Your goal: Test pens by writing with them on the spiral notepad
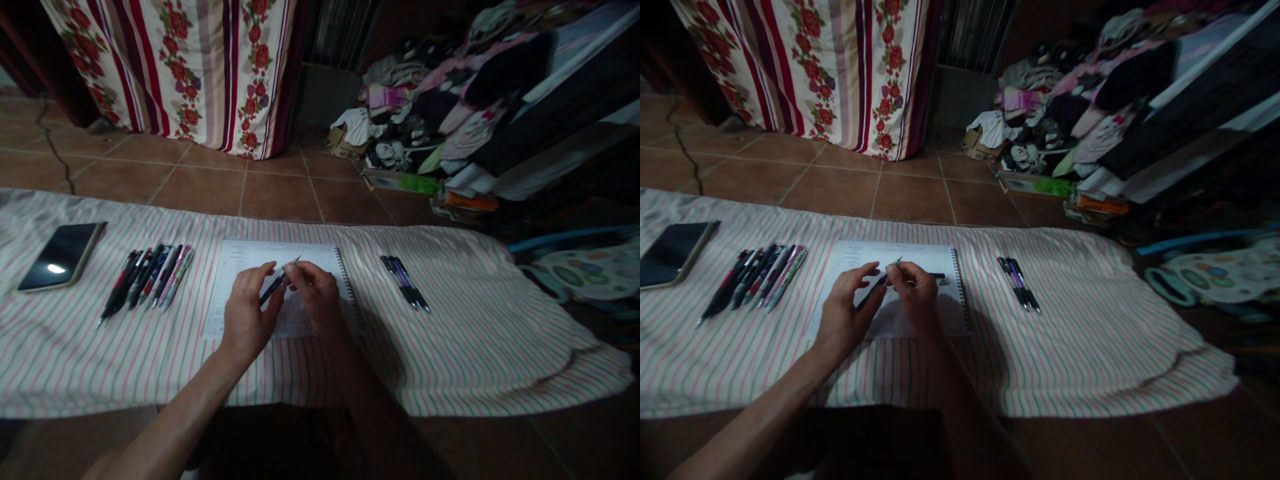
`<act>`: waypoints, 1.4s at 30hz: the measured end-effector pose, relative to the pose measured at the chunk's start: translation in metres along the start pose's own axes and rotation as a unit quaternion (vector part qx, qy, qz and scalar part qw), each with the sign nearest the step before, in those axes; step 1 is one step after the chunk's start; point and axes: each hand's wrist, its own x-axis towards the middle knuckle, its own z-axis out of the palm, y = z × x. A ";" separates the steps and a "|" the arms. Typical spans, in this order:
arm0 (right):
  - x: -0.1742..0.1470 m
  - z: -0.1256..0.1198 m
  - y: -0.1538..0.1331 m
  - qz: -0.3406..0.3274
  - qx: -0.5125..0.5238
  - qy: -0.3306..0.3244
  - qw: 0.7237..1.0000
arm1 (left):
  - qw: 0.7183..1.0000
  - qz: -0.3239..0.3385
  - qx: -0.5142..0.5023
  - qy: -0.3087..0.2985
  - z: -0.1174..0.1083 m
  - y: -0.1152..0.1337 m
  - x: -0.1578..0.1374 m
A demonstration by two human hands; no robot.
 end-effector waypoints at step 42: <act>0.018 -0.082 0.040 -0.078 -0.421 0.038 0.903 | 0.983 -0.112 0.143 -0.037 0.012 -0.025 0.003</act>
